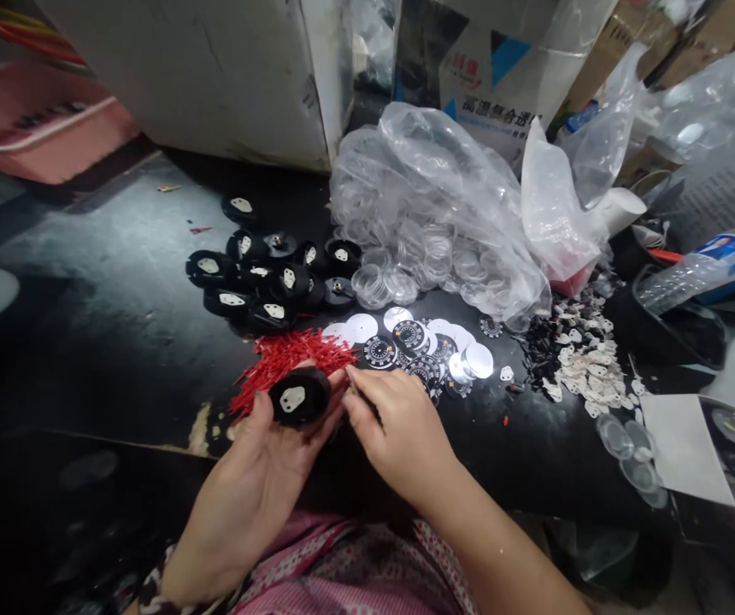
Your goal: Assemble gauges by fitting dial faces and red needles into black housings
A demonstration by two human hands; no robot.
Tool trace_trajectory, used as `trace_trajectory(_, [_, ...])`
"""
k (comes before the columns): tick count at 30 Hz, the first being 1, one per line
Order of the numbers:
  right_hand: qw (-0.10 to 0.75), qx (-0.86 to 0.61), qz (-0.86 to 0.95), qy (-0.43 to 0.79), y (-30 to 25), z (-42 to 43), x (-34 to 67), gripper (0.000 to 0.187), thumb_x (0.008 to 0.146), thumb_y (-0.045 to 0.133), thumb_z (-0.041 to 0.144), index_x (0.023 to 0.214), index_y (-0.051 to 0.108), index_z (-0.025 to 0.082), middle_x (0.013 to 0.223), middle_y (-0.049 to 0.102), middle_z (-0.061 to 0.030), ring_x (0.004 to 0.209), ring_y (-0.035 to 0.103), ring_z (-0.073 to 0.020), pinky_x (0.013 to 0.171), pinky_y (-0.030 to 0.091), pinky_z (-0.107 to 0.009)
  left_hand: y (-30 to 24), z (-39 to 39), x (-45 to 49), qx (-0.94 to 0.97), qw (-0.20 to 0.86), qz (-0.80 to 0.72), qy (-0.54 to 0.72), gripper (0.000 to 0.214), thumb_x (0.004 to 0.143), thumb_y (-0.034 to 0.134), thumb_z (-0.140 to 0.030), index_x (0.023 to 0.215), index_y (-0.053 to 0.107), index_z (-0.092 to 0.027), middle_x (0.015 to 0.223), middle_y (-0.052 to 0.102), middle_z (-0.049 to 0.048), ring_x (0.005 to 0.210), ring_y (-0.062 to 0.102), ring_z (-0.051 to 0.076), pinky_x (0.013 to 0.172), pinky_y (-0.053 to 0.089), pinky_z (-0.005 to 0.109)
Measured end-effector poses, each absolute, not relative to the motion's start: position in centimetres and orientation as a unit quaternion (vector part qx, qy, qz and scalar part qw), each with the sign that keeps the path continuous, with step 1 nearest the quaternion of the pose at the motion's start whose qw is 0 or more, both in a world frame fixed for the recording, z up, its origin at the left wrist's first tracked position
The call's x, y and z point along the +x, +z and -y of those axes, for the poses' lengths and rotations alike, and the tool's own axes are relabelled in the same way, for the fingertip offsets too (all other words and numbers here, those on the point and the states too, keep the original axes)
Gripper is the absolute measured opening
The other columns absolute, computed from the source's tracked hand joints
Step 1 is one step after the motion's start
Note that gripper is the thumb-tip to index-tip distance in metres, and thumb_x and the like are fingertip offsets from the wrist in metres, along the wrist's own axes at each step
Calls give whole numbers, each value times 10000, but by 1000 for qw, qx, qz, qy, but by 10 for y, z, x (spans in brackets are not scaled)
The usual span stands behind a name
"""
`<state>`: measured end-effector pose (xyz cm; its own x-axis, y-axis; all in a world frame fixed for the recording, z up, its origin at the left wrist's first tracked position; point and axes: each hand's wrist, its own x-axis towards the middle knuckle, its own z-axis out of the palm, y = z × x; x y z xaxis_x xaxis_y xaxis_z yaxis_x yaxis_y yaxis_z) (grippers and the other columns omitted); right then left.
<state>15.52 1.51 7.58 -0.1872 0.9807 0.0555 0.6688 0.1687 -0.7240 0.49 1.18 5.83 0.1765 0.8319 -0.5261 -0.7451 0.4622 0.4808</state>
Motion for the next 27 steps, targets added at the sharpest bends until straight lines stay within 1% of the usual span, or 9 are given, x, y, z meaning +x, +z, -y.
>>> trace_trajectory(2, [322,-593,673,303,76,-17,158,256,975,460,270,1060,685,182,1090,678,-90,1036,608,-208,950,454,-386,58,-10,5,67,763,-385,515,425,919,545,-487,1157,700,-171,1246,697,104,1241,588,235,1049,481,316])
trace_trajectory(4, [356,-605,614,362,79,-18,161,240,963,480,290,975,699,192,992,670,-67,927,625,-187,841,503,-336,57,-10,4,70,763,-386,513,426,916,546,-494,1169,696,-185,1244,699,95,1231,595,230,1031,499,314])
trace_trajectory(7, [375,-608,542,442,85,-17,163,205,922,536,292,1063,669,225,937,669,-30,819,626,-165,708,526,-291,57,-11,4,71,751,-397,523,403,928,537,-478,1243,652,-253,1282,680,64,1238,590,225,1004,524,335])
trace_trajectory(9, [391,-615,530,432,89,-14,160,208,893,567,273,1082,645,235,901,665,-15,781,614,-155,668,519,-274,57,-11,6,84,747,-406,521,383,932,547,-447,1268,633,-285,1330,649,46,1266,566,220,1010,518,328])
trace_trajectory(12, [402,-615,558,386,94,-12,152,112,891,576,247,983,638,233,852,661,-3,767,607,-145,700,509,-271,58,-6,11,116,759,-394,504,336,917,593,-384,1237,656,-307,1383,610,20,1333,499,228,1042,492,329])
trace_trajectory(17, [356,-628,601,342,97,-15,143,34,901,567,231,876,583,216,829,652,-7,741,603,-146,703,483,-285,51,3,12,172,741,-440,478,353,851,680,-381,1204,678,-360,1414,580,-21,1382,430,259,1082,453,342])
trace_trajectory(21, [301,-633,600,385,95,-20,149,80,894,570,244,824,540,217,759,623,16,699,595,-140,651,456,-273,40,5,6,219,736,-448,458,384,843,690,-374,1227,662,-372,1458,533,-28,1395,406,288,1052,486,366])
trace_trajectory(24, [287,-645,591,390,92,-21,153,90,879,585,260,832,518,221,765,607,20,699,584,-140,637,444,-271,37,3,4,239,746,-429,449,379,845,688,-381,1223,667,-364,1435,557,-16,1347,477,285,1036,501,369])
trace_trajectory(27, [276,-650,596,382,89,-16,155,113,849,613,256,905,521,222,827,601,7,729,571,-147,647,444,-276,39,4,4,260,739,-435,443,366,815,721,-361,1179,689,-332,1318,645,5,1241,581,256,1014,514,344])
